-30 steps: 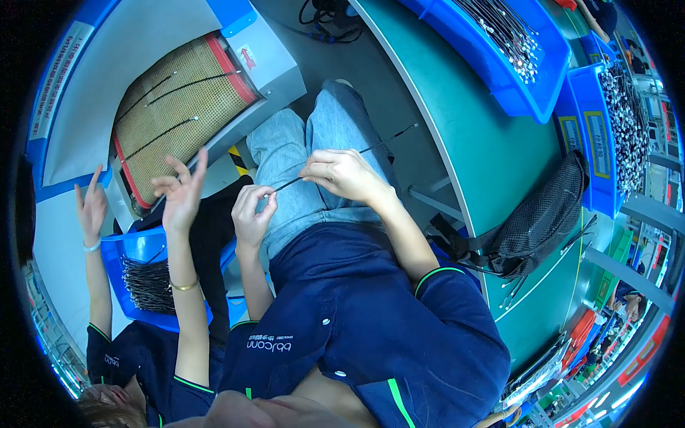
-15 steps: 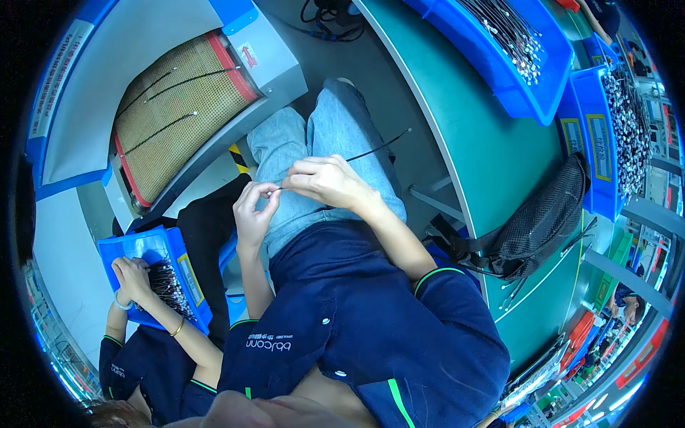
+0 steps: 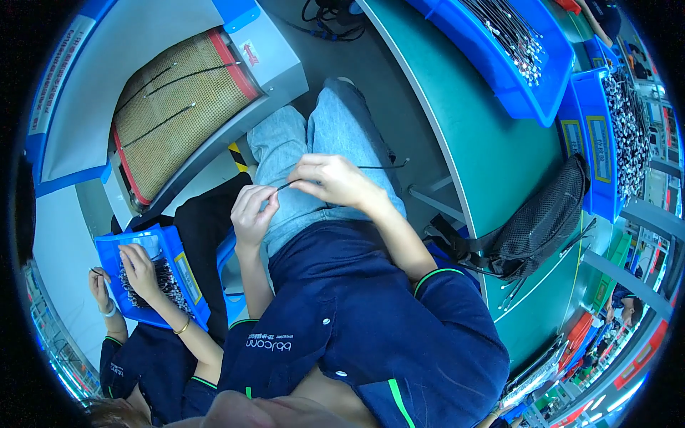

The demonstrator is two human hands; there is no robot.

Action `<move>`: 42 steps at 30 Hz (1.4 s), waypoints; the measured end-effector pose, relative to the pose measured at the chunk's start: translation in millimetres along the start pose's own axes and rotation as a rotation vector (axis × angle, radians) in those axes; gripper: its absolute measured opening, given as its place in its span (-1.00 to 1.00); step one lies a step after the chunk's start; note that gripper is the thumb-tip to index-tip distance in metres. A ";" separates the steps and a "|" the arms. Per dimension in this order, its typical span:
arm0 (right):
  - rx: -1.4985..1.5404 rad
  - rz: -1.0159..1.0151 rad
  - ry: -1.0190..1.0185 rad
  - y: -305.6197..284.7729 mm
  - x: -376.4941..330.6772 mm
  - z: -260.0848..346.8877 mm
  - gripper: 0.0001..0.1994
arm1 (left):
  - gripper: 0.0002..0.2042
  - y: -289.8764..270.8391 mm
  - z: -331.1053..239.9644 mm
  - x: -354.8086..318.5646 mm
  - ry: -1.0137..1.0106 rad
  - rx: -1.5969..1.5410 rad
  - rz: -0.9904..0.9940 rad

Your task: The person assembles small black cable components by hand at a factory workbench.

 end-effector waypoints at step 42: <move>-0.280 -0.027 0.103 -12.2 2.6 -11.0 -0.90 | -0.70 80.0 45.4 -35.1 -0.908 -1.274 -0.321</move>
Point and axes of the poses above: each hand's wrist, its own x-axis towards the middle knuckle, its own y-axis out of the palm, z = x × y, the point moved 6 cm from there along x, towards the middle knuckle, and after that the axes turned 1 degree about z, right-handed, at the moved point
